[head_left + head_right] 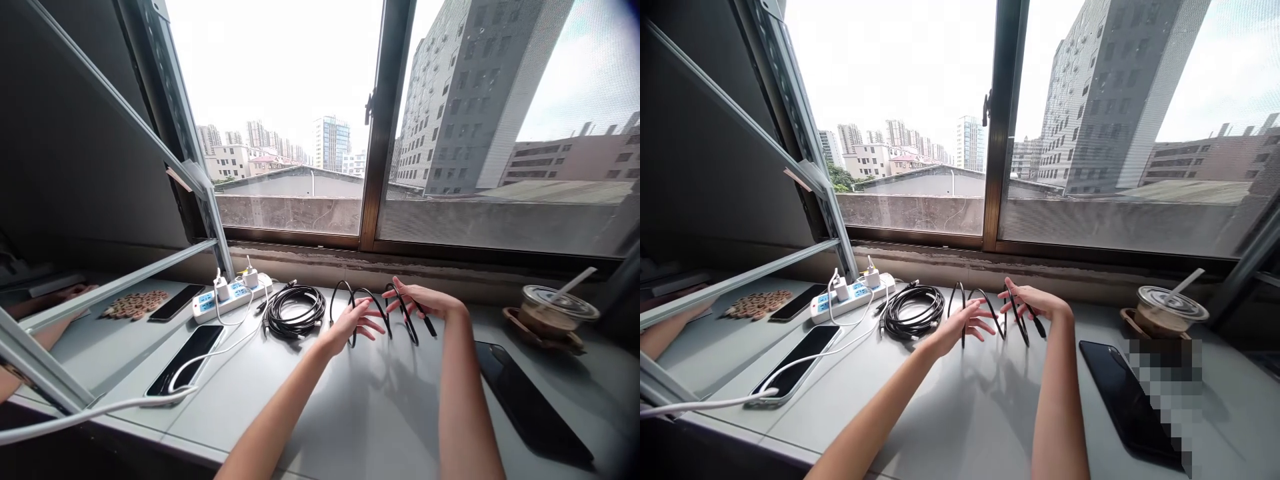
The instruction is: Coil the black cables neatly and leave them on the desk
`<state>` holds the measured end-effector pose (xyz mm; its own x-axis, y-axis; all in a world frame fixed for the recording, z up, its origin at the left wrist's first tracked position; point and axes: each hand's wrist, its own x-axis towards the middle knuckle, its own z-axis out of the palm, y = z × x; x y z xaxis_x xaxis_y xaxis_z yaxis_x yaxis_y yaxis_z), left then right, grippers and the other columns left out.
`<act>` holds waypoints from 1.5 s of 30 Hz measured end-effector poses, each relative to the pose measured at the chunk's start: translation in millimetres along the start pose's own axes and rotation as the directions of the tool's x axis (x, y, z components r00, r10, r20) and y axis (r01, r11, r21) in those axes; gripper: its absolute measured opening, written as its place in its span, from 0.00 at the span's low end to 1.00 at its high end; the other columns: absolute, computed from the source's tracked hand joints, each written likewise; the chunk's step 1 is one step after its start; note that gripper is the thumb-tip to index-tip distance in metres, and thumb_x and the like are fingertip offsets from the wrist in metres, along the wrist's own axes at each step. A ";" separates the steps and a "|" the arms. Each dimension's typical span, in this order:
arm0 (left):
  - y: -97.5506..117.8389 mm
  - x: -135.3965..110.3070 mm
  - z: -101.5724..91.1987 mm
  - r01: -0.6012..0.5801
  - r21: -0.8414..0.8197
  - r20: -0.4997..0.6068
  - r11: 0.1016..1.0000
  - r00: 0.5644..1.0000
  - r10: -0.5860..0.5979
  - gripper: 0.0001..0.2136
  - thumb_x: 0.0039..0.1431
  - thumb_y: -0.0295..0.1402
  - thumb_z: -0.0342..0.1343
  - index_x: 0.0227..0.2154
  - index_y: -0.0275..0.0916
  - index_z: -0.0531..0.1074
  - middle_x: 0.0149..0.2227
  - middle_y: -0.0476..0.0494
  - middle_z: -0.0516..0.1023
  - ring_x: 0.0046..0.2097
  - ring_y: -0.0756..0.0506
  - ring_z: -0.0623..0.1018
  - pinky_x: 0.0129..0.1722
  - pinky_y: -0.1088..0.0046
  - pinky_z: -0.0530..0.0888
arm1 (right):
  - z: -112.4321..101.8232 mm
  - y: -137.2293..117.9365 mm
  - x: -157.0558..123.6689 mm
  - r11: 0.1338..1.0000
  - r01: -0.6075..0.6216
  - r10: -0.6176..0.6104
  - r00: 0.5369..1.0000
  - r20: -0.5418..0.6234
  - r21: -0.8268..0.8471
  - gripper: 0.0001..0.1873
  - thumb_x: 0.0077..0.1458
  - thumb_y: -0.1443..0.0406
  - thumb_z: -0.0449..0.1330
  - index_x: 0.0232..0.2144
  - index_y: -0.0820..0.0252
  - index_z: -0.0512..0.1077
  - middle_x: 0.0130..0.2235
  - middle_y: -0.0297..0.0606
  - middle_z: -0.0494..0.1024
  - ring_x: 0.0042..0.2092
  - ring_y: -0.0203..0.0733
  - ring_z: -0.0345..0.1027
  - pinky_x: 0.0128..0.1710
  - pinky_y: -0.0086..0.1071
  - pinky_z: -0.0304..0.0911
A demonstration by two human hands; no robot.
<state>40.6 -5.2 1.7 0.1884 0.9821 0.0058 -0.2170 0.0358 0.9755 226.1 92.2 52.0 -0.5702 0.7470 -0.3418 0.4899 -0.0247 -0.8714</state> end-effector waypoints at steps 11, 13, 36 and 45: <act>28.6 -5.2 3.5 -0.194 0.221 -0.037 0.956 0.978 0.208 0.20 0.54 0.50 0.51 0.36 0.35 0.63 0.38 0.38 0.72 0.30 0.48 0.76 0.20 0.78 0.69 | 7.4 -32.8 -20.2 0.941 0.325 -0.337 0.902 -0.269 -0.090 0.26 0.50 0.44 0.53 0.31 0.63 0.67 0.25 0.38 0.76 0.17 0.28 0.57 0.15 0.22 0.52; 43.8 -3.9 -3.2 -0.242 0.291 -0.038 0.926 0.964 0.264 0.20 0.53 0.50 0.52 0.36 0.35 0.63 0.37 0.39 0.72 0.29 0.48 0.76 0.18 0.78 0.69 | 2.6 -38.0 -30.2 0.907 0.414 -0.409 0.826 -0.388 -0.075 0.26 0.50 0.43 0.52 0.28 0.62 0.66 0.24 0.36 0.75 0.17 0.28 0.58 0.15 0.23 0.54; 132.1 -4.8 -4.7 0.137 0.840 -0.371 0.525 0.852 0.371 0.30 0.55 0.56 0.41 0.12 0.38 0.69 0.18 0.41 0.74 0.28 0.41 0.75 0.34 0.68 0.67 | 42.3 -87.9 -68.3 0.618 0.650 -0.776 0.416 -0.475 -0.441 0.20 0.52 0.51 0.57 0.28 0.63 0.75 0.22 0.33 0.75 0.17 0.28 0.61 0.21 0.24 0.56; 126.2 28.2 13.6 -0.222 0.628 -0.240 0.746 0.857 0.456 0.16 0.46 0.45 0.59 0.30 0.37 0.67 0.30 0.49 0.72 0.33 0.49 0.70 0.36 0.73 0.67 | 30.4 -85.7 -83.5 0.619 0.632 -0.780 0.428 -0.456 -0.466 0.24 0.55 0.48 0.51 0.31 0.64 0.72 0.25 0.35 0.74 0.28 0.32 0.68 0.29 0.24 0.57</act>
<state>31.6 24.5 128.0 -0.1673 0.9023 0.3974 0.3976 -0.3071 0.8646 211.7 11.8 144.6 -0.3258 0.6420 0.6941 0.2500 0.7665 -0.5916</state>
